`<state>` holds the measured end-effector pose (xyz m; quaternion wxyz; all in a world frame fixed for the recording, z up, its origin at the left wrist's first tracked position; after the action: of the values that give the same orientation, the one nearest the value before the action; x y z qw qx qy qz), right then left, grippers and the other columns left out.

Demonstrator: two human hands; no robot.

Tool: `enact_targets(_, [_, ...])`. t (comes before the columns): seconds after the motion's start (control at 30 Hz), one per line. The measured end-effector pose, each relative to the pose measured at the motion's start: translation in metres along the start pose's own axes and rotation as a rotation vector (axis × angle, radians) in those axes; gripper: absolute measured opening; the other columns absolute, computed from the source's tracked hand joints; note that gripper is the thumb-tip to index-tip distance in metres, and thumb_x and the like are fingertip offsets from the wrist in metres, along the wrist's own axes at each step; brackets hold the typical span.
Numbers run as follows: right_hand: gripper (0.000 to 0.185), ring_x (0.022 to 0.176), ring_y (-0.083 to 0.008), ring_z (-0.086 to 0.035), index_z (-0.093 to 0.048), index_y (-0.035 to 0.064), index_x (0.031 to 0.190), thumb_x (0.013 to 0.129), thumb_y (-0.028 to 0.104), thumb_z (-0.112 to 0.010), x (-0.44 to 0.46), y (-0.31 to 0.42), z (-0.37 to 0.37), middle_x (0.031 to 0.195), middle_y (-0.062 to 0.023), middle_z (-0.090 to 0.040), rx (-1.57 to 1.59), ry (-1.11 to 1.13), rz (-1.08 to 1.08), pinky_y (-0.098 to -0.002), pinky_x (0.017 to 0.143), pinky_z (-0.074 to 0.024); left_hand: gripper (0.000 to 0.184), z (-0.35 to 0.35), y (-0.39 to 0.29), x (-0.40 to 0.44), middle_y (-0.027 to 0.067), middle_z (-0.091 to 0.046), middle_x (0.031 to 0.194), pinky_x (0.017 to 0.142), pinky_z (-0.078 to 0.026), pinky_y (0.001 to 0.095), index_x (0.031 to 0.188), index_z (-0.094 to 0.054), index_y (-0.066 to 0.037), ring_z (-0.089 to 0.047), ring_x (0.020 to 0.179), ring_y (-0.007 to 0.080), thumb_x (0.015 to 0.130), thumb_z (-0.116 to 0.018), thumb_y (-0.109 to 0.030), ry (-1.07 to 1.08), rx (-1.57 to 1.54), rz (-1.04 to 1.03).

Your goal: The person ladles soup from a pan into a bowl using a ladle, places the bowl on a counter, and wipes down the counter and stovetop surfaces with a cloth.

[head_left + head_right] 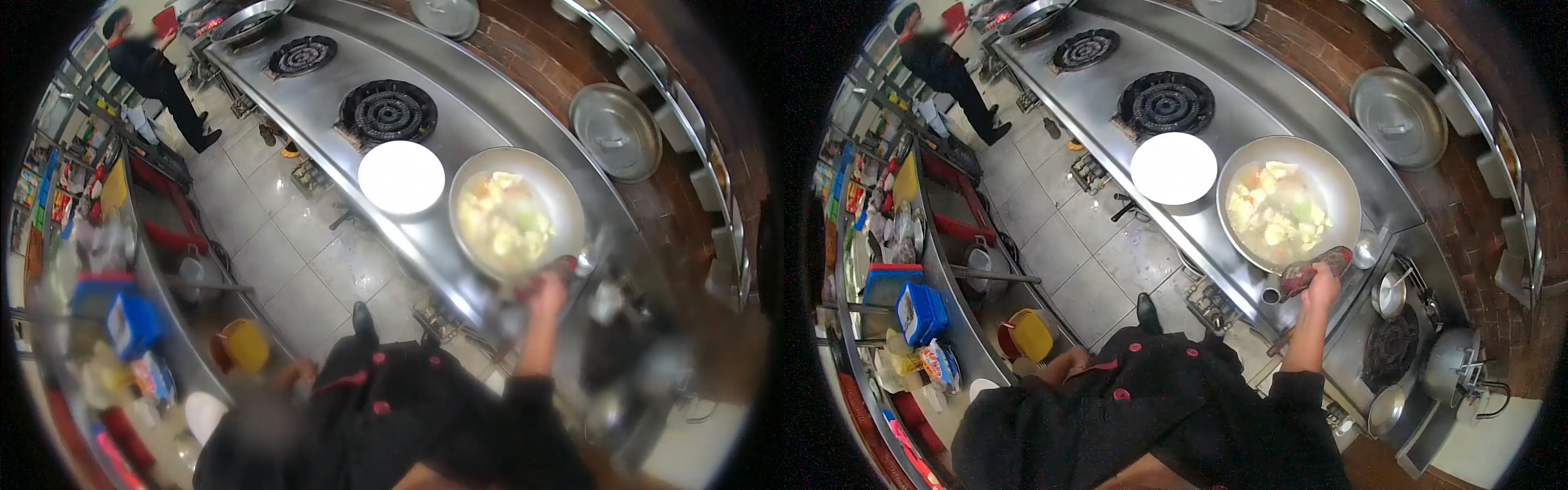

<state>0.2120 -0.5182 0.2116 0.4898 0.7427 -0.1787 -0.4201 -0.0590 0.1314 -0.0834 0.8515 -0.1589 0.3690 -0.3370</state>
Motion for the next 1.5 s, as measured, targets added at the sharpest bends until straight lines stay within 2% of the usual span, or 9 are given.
enact_targets(0.2, [0.022,0.069,-0.0229,-0.062,-0.058,-0.0025,0.092,0.070,0.001,-0.061,-0.013,-0.015,-0.024,0.084,-0.0084,-0.060,-0.013,-0.033,-0.014,-0.0349,0.058,-0.0510,0.045,0.049,0.058,-0.026,0.0145,-0.066,0.096,0.080,-0.050,0.0453,0.100,-0.070,-0.017,-0.062,0.093,0.0332,0.071,-0.065,-0.051,0.068,0.066,-0.199])
enact_targets(0.3, [0.022,0.071,-0.0237,-0.062,-0.058,-0.0036,0.089,0.068,0.001,-0.062,-0.010,-0.024,-0.039,0.085,-0.0091,-0.060,0.047,-0.001,0.025,-0.0363,0.061,-0.0513,0.022,0.045,0.077,-0.033,0.0073,-0.065,0.075,0.052,-0.050,0.0388,0.086,-0.065,-0.008,-0.064,0.064,0.0216,0.085,-0.057,-0.028,-0.137,0.152,-0.603])
enact_targets(0.4, [0.023,0.073,-0.0242,-0.062,-0.058,-0.0055,0.088,0.066,0.001,-0.063,-0.002,-0.032,-0.055,0.086,-0.0100,-0.061,0.022,0.001,0.042,-0.0379,0.064,-0.0518,0.023,0.029,0.102,-0.049,0.0051,-0.063,0.073,0.052,-0.049,0.0341,0.089,-0.064,-0.007,-0.061,0.061,0.0163,0.088,-0.053,-0.027,-0.053,-0.582,0.448])
enact_targets(0.57, [0.024,0.072,-0.0242,-0.061,-0.059,-0.0075,0.087,0.065,0.001,-0.062,0.028,-0.033,-0.072,0.086,-0.0105,-0.061,-0.001,-0.039,0.091,-0.0381,0.065,-0.0519,0.023,0.054,0.073,-0.084,0.0054,-0.058,0.066,0.050,-0.046,0.0344,0.083,-0.063,-0.007,-0.056,0.058,0.0164,0.090,-0.050,-0.024,0.030,-0.878,0.707])
enact_targets(0.7, [0.025,0.070,-0.0237,-0.061,-0.059,-0.0074,0.088,0.064,0.000,-0.062,0.036,-0.021,-0.084,0.085,-0.0100,-0.061,-0.035,0.021,0.083,-0.0373,0.064,-0.0517,0.024,0.017,0.079,-0.100,0.0050,-0.056,0.064,0.048,-0.043,0.0357,0.080,-0.061,-0.007,-0.052,0.054,0.0174,0.092,-0.047,-0.023,-0.116,-0.604,0.320])
enact_targets(1.1, [0.025,0.069,-0.0225,-0.061,-0.060,-0.0054,0.088,0.065,0.002,-0.062,0.046,-0.014,-0.097,0.083,-0.0096,-0.061,-0.093,0.022,0.094,-0.0363,0.063,-0.0509,0.025,-0.001,0.102,-0.105,0.0023,-0.053,0.056,0.043,-0.039,0.0324,0.079,-0.060,-0.010,-0.049,0.047,0.0144,0.091,-0.045,-0.025,-0.101,-0.722,0.345])
enact_targets(1.2, [0.025,0.069,-0.0222,-0.061,-0.060,-0.0049,0.088,0.065,0.003,-0.062,0.050,-0.010,-0.099,0.083,-0.0094,-0.062,-0.129,0.008,0.119,-0.0360,0.063,-0.0507,0.023,0.014,0.108,-0.091,0.0023,-0.054,0.058,0.042,-0.039,0.0307,0.079,-0.059,-0.009,-0.048,0.047,0.0135,0.090,-0.045,-0.024,0.253,-0.931,0.319])
enact_targets(1.37, [0.026,0.069,-0.0220,-0.061,-0.060,-0.0061,0.090,0.066,0.004,-0.061,0.022,0.008,-0.110,0.082,-0.0100,-0.062,-0.201,0.000,0.182,-0.0358,0.063,-0.0502,0.021,0.050,0.080,-0.103,0.0024,-0.056,0.062,0.043,-0.039,0.0310,0.079,-0.059,-0.009,-0.048,0.049,0.0138,0.091,-0.046,-0.021,-0.149,-1.233,0.963])
enact_targets(1.5, [0.025,0.068,-0.0221,-0.061,-0.060,-0.0063,0.089,0.066,0.005,-0.061,0.018,0.018,-0.118,0.082,-0.0105,-0.062,-0.244,-0.021,0.286,-0.0360,0.063,-0.0500,0.023,0.039,0.090,-0.102,0.0026,-0.057,0.066,0.044,-0.041,0.0315,0.080,-0.060,-0.008,-0.050,0.051,0.0148,0.092,-0.045,-0.019,0.081,-1.136,0.939])
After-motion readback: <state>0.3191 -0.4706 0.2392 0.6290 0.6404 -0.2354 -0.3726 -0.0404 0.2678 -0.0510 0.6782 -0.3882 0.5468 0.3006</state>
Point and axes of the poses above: each hand's wrist, its own x-axis towards the middle knuckle, its own z-axis out of the back of the hand, y = z × x, the point moved 3 cm from there along x, towards the middle knuckle
